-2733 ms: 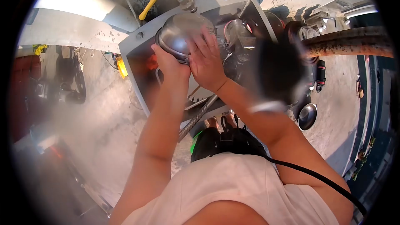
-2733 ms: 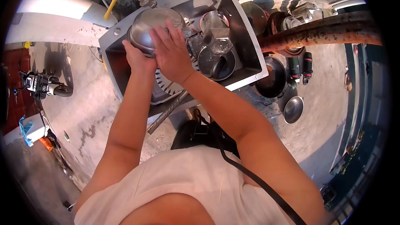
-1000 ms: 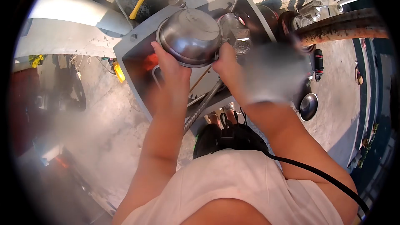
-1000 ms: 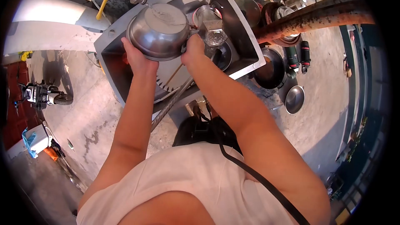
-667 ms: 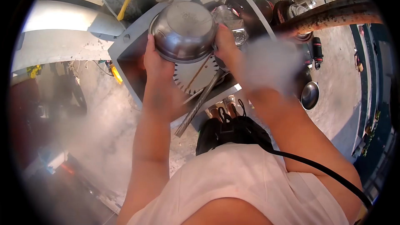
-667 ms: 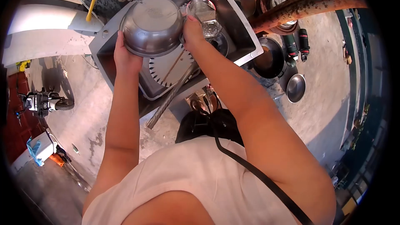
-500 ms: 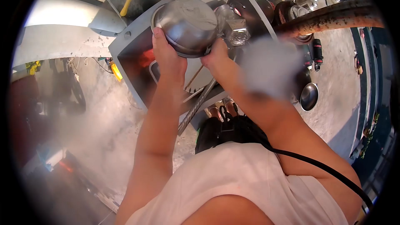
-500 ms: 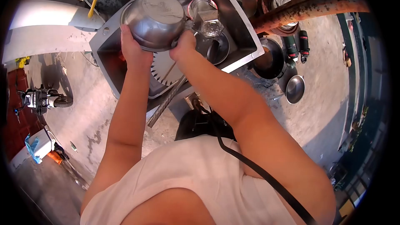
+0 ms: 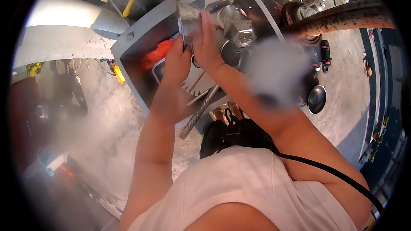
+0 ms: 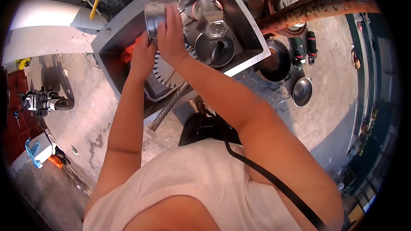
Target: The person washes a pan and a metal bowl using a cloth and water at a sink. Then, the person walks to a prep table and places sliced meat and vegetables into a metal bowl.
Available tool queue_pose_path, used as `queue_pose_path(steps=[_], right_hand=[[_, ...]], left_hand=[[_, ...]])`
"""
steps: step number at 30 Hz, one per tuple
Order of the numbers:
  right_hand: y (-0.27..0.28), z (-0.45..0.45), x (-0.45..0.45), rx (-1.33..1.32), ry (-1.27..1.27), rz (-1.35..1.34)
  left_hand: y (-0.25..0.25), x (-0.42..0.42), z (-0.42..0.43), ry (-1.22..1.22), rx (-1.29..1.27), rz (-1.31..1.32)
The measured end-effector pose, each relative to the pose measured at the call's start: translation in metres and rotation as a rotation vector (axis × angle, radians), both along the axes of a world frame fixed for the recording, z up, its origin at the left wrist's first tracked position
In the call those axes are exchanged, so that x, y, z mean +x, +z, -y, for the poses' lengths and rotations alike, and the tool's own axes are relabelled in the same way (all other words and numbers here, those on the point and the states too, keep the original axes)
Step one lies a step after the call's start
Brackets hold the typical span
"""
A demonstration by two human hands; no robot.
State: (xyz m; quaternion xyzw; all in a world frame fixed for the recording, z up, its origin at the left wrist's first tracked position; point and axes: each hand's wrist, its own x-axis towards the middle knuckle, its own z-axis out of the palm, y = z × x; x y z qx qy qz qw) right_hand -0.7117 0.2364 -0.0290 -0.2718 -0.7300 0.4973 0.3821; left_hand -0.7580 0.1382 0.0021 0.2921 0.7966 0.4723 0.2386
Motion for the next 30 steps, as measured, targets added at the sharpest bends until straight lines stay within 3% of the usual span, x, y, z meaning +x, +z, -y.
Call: queue_pose_path(steps=[1,2,4,5,7,8,9,10,12,14,17,18,20,23,28,30], right_hand=[[-0.002,-0.014,-0.004,0.326,-0.024,-0.02],[0.003,-0.028,-0.009,0.324,-0.018,-0.021],[0.012,-0.059,-0.016,0.059,0.244,0.361],[0.007,-0.072,-0.018,0.059,0.251,0.359],[-0.013,-0.1,-0.023,-0.435,0.471,0.475],[-0.001,-0.099,-0.018,-0.452,0.582,0.318],[0.009,-0.094,0.001,-0.725,0.387,0.377],[0.06,-0.073,0.022,-0.987,0.177,0.431],[-0.079,-0.103,0.013,-1.218,0.381,0.195],[-0.071,-0.083,0.029,-1.098,0.424,0.28],[-0.042,-0.045,0.061,-0.727,0.521,0.512],[-0.037,-0.046,0.061,-0.72,0.524,0.509],[-0.02,-0.052,0.06,-1.29,0.251,0.052],[0.017,-0.061,0.065,-1.493,0.406,0.074],[0.003,-0.055,0.057,-1.244,0.327,0.087],[0.006,-0.056,0.051,-1.112,0.016,-0.021]], left_hand=[[0.0,-0.003,0.003,0.008,-0.003,0.002],[0.0,-0.006,0.004,-0.109,-0.051,0.017],[0.007,-0.005,0.007,-0.222,-0.099,0.031],[0.018,0.001,0.009,-0.208,-0.031,0.247],[0.024,0.017,0.015,-0.082,0.252,0.693],[0.025,0.019,0.019,-0.073,0.253,0.689],[0.025,0.021,0.022,0.036,0.349,0.758],[0.025,0.021,0.023,0.143,0.448,0.823],[0.031,0.019,0.022,0.143,0.543,0.827],[0.028,0.012,0.02,0.138,0.639,0.823],[0.023,0.006,0.016,-0.167,0.174,0.119],[0.022,0.007,0.018,-0.165,0.178,0.113],[0.015,0.005,0.021,-0.434,-0.207,-0.532],[0.007,0.009,0.02,-0.519,-0.184,-0.581],[0.004,0.002,0.013,-0.591,-0.114,-0.811],[0.006,-0.013,0.012,-0.434,-0.037,-0.911]])
